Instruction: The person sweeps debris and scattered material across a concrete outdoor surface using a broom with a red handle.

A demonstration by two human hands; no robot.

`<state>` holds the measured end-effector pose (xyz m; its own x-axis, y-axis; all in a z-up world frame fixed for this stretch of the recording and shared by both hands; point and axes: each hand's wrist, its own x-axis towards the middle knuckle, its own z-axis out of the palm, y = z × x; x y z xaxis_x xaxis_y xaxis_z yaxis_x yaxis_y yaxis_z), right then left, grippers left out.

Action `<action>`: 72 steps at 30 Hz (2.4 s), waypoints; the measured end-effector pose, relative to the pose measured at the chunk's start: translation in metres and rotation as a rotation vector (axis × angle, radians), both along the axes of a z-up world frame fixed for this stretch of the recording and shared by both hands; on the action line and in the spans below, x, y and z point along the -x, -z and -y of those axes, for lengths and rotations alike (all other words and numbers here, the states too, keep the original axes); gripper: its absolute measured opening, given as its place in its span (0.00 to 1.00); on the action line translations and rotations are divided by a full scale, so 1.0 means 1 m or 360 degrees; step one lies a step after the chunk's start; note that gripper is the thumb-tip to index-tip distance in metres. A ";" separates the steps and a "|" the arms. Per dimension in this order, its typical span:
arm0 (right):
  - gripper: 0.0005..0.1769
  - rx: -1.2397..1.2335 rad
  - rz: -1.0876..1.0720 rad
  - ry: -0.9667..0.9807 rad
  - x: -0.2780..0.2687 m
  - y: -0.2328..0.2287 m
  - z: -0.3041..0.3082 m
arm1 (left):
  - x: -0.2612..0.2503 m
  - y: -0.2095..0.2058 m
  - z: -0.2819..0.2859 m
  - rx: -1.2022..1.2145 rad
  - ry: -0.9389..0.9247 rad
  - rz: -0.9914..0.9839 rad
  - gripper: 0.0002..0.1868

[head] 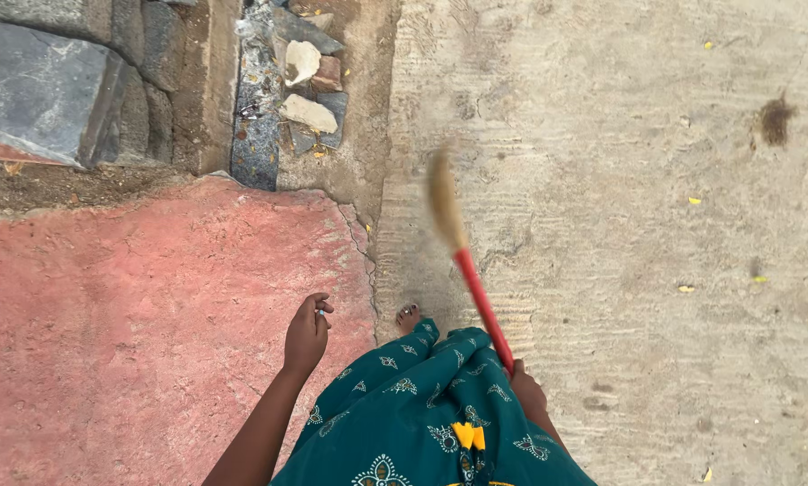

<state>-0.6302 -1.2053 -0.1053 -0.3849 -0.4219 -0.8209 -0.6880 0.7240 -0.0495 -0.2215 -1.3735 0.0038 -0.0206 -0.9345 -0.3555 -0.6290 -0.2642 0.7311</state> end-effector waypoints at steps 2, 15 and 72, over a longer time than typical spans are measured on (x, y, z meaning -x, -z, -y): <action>0.27 -0.0124 0.0006 -0.0350 -0.002 0.007 0.037 | -0.007 0.000 0.005 0.0026 -0.0046 -0.0021 0.19; 0.37 0.0432 -0.0247 0.0561 0.065 0.057 0.087 | -0.072 0.009 -0.010 0.0108 -0.0369 0.0230 0.18; 0.33 0.0197 -0.0269 0.1116 0.337 0.047 0.542 | 0.242 0.036 0.652 -0.0022 0.0485 0.0207 0.24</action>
